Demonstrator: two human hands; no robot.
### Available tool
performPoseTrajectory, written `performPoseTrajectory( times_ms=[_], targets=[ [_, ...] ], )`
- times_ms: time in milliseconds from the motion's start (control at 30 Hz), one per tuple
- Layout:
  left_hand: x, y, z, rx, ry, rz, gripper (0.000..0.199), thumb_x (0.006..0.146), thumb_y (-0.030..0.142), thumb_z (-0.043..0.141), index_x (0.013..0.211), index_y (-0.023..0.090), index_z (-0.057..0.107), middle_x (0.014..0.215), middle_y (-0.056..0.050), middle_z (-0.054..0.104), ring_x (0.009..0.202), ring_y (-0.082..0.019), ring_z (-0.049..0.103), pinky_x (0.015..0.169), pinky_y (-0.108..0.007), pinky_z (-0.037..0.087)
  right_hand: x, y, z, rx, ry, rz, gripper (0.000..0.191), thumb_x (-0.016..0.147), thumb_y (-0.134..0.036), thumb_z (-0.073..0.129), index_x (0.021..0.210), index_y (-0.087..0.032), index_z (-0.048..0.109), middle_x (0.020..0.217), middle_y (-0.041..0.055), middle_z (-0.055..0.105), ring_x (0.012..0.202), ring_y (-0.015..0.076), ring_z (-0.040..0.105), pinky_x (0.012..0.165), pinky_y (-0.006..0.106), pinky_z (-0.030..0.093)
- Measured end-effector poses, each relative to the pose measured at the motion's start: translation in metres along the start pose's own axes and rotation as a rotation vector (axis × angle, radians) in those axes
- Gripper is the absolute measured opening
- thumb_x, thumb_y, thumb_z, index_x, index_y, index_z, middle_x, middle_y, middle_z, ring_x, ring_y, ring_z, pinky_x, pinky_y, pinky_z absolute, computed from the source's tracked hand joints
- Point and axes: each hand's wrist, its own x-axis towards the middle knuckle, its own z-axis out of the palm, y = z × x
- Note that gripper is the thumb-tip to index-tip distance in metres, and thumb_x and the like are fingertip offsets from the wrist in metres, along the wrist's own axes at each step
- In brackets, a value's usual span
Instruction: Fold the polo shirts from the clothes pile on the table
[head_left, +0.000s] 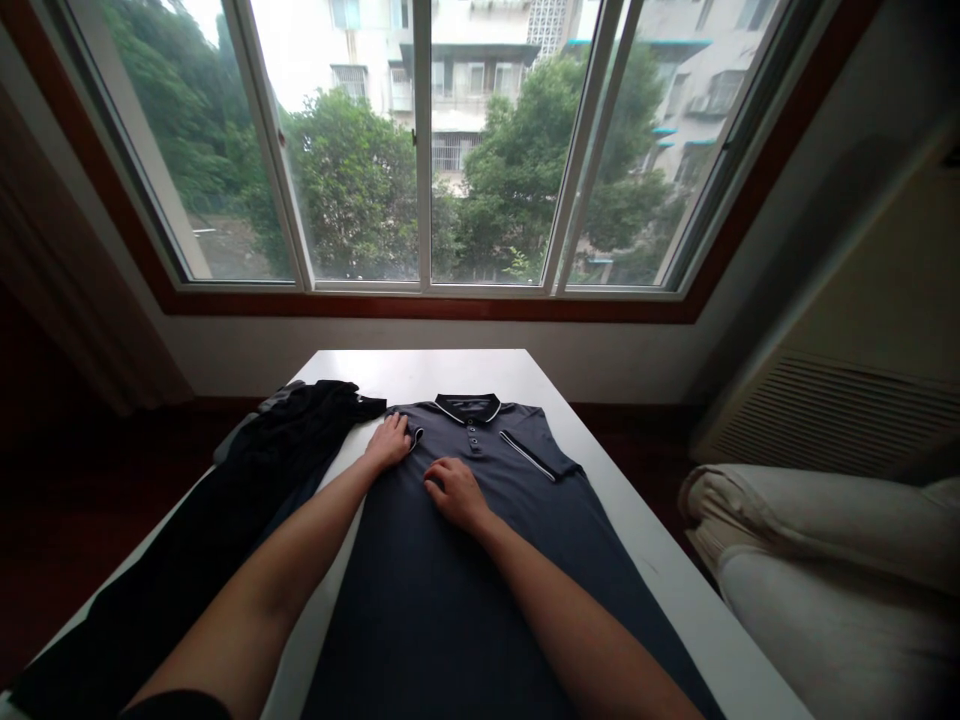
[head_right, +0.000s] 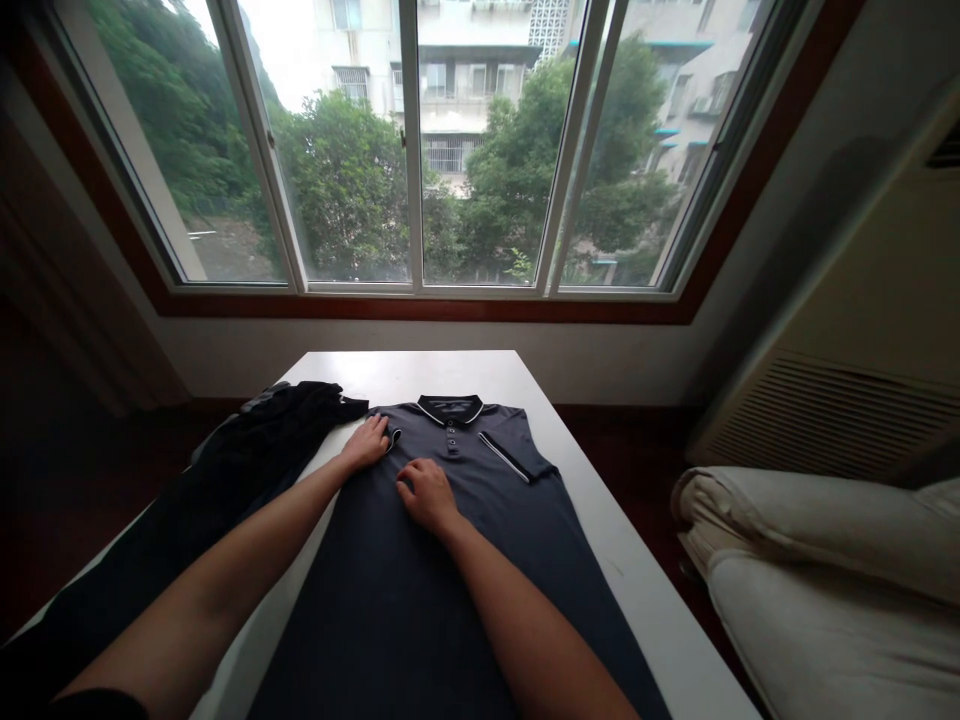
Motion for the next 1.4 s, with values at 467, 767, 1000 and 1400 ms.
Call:
performPoseTrajectory(
  times_ms=[467,767,1000,1400],
  targets=[
    [0.014,-0.016,-0.003,0.032,-0.058,-0.103,0.1,0.094,0.078,0.029,0.163,0.006,0.025,0.171,-0.023,0.016,0.159,-0.038,0.012,0.125,-0.052,0.014,0.0,0.002,-0.002,0.025,-0.007,0.003,0.012,0.097,-0.028,0.067,0.106,-0.025,0.074,0.119,0.0053,0.067,0.117,0.0228,0.057,0.104,0.036,0.04],
    [-0.004,0.015,0.006,0.07,-0.017,0.074,0.059,0.106,0.037,0.03,0.158,0.01,0.039,0.168,-0.017,0.029,0.156,-0.032,0.025,0.125,-0.049,0.019,0.0,0.003,0.001,0.016,0.008,-0.008,0.012,0.096,-0.027,0.068,0.106,-0.025,0.075,0.118,0.0059,0.068,0.116,0.0233,0.057,0.104,0.037,0.04],
    [-0.001,0.012,0.008,0.029,-0.058,0.05,0.078,0.103,0.062,0.028,0.163,0.012,0.029,0.171,-0.017,0.019,0.159,-0.034,0.012,0.126,-0.051,0.011,0.004,0.011,0.007,0.069,0.044,-0.046,0.012,0.095,-0.028,0.069,0.104,-0.024,0.076,0.116,0.0057,0.069,0.114,0.0231,0.059,0.105,0.038,0.042],
    [0.0,0.011,0.002,0.01,-0.092,0.044,0.087,0.098,0.072,0.026,0.165,0.016,0.025,0.173,-0.014,0.014,0.16,-0.033,0.008,0.126,-0.051,0.01,0.042,0.143,-0.096,-0.271,0.268,0.398,0.033,0.099,-0.026,0.051,0.122,-0.016,0.072,0.136,0.0149,0.063,0.129,0.0263,0.053,0.115,0.037,0.037]
  ],
)
